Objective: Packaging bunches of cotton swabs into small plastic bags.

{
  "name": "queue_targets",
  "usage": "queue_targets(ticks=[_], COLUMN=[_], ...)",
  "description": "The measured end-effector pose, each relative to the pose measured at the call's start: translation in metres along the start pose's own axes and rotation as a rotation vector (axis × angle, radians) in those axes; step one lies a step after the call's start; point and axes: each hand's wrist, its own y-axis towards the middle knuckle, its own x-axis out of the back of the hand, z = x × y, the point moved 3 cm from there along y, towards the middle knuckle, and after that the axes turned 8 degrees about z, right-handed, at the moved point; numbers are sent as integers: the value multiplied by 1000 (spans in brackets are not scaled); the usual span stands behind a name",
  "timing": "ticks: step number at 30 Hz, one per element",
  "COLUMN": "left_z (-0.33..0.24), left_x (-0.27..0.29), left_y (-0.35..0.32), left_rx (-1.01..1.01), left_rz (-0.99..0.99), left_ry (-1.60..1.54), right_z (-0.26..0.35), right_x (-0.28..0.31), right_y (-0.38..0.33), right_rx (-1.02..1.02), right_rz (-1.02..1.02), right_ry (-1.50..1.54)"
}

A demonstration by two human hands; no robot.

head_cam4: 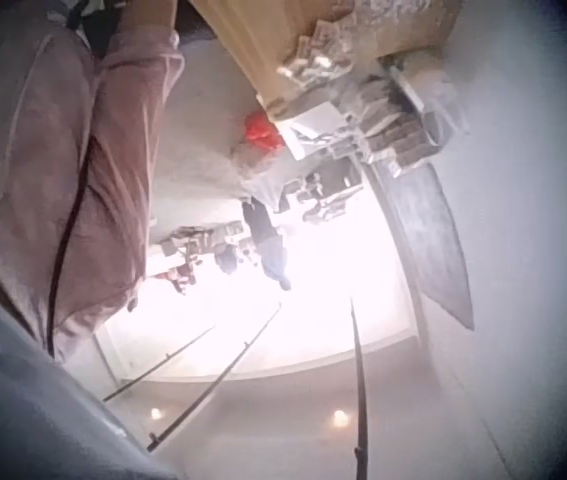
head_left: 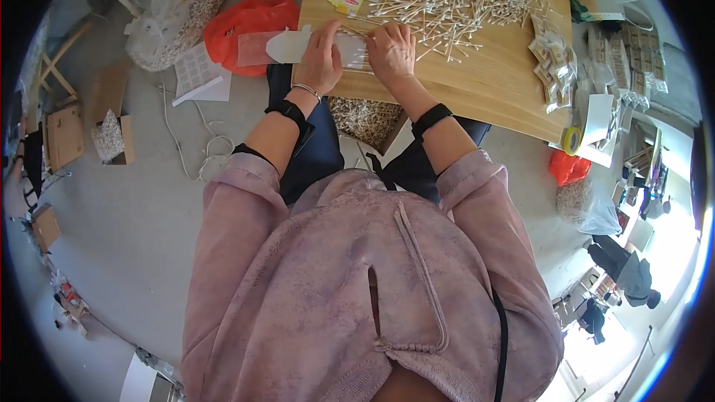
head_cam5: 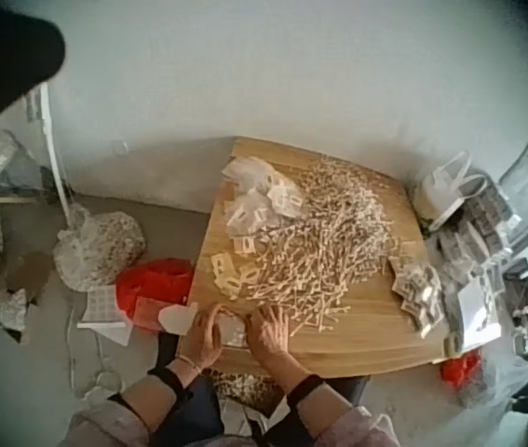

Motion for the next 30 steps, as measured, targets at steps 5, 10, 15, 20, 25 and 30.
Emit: queue_targets(ticks=[5, 10, 15, 20, 25, 30], left_z=[3, 2, -2, -3, 0, -2], left_x=[1, 5, 9, 9, 8, 10], left_y=[0, -1, 1, 1, -2, -2], left_rx=[1, -60, -94, -74, -24, -81], left_rz=[15, -45, -45, -37, -22, -52], left_ry=[-15, 8, -22, -48, -45, -50], right_z=[-8, -23, -15, -15, -16, -20], right_x=[13, 24, 15, 14, 21, 21], right_y=[0, -31, -41, -26, -20, -35], right_rx=[4, 72, 61, 53, 101, -75], right_rz=[-74, -21, -38, -85, -45, -177], right_ry=[51, 62, 44, 20, -35, 270])
